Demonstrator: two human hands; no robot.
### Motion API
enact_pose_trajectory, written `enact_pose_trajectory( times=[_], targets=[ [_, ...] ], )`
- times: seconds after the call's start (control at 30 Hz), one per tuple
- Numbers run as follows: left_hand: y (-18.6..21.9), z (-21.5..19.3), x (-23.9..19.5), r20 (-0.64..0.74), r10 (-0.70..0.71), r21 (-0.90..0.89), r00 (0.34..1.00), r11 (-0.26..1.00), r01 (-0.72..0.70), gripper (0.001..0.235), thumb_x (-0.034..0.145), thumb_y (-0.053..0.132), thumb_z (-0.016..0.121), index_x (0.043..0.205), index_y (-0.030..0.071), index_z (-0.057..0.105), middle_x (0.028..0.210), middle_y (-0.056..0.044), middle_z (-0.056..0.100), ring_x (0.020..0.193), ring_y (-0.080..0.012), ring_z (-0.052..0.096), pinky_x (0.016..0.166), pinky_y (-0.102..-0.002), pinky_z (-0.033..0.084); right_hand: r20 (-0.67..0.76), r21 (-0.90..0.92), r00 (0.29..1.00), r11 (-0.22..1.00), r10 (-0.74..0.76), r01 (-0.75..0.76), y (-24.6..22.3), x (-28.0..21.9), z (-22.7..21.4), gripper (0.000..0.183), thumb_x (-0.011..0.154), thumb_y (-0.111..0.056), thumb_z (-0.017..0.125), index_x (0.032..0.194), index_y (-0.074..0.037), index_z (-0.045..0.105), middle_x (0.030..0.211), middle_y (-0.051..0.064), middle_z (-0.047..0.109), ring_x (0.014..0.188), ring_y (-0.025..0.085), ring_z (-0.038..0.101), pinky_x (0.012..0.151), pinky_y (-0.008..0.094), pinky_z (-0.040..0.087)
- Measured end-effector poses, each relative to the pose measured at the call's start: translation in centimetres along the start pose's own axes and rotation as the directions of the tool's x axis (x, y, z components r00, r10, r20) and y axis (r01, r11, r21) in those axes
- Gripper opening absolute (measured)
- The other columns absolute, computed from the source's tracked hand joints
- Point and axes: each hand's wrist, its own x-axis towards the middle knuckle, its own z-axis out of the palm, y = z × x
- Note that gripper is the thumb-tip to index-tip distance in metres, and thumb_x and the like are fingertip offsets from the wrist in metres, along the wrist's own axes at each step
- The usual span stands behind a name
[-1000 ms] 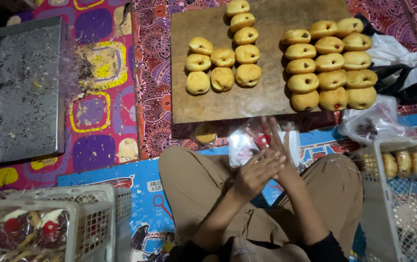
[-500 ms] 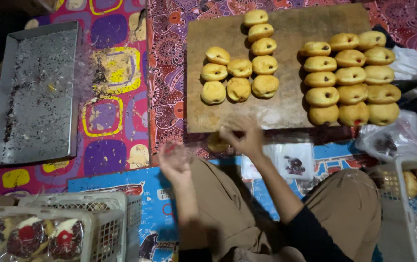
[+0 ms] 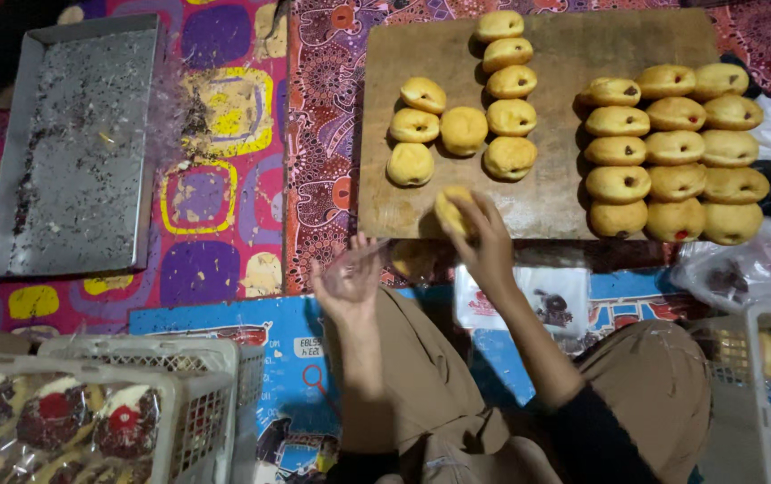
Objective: The person sits on the floor and repeatedly picks up small round buns from a wooden board, places each into a clear plastic bag, and sets the bagged buns into a white plastic crate. The person handles the buns one at a time throughout the clip.
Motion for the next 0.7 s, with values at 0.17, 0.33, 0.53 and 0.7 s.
enact_pose_trajectory(
  times=[0.17,0.33,0.53,0.7],
  targets=[
    [-4.8,-0.6,-2.1,0.068,-0.053,0.020,0.996,0.998,0.052,0.056,0.086,0.046,0.070,0.122,0.003,0.062,0.142,-0.031,0.055,0.135,-0.0439,0.052,0.113,-0.063,0.039,0.132,0.600,0.985,0.782,0.114,-0.171,-7.6,-8.9,-7.5,0.054,0.080,-0.011,0.082,0.131,-0.006,0.065,0.142,0.014,0.055,0.133,0.025,0.057,0.104,0.039,0.057],
    [-11.3,-0.4,-7.6,0.397,-0.101,0.088,0.912,0.994,0.071,0.059,0.097,0.045,0.056,0.138,0.001,0.054,0.147,-0.026,0.053,0.141,-0.0425,0.048,0.121,-0.064,0.031,0.123,0.232,0.992,0.973,-0.015,-0.014,-10.9,-9.3,-9.8,0.060,0.073,-0.007,0.084,0.130,-0.008,0.066,0.142,0.011,0.063,0.134,0.030,0.060,0.111,0.039,0.050],
    [-13.2,2.6,-11.0,0.532,-0.121,0.227,0.838,0.974,-0.004,0.064,0.097,0.035,0.055,0.151,0.003,0.044,0.148,-0.023,0.052,0.141,-0.0391,0.047,0.125,-0.058,0.029,0.261,0.192,0.942,0.967,-0.213,0.166,-11.5,-9.0,-10.9,0.071,0.072,0.001,0.078,0.140,-0.005,0.060,0.154,0.020,0.049,0.140,0.040,0.050,0.110,0.045,0.044],
    [-14.3,4.6,-13.7,0.568,-0.209,0.448,0.796,0.890,-0.085,0.062,0.093,0.022,0.060,0.151,0.011,0.042,0.146,-0.023,0.051,0.139,-0.0424,0.048,0.122,-0.061,0.033,-0.023,0.047,0.958,0.957,-0.287,0.288,-11.4,-9.4,-10.6,0.068,0.076,-0.003,0.081,0.141,-0.013,0.062,0.152,0.014,0.054,0.139,0.036,0.055,0.108,0.042,0.052]
  ],
)
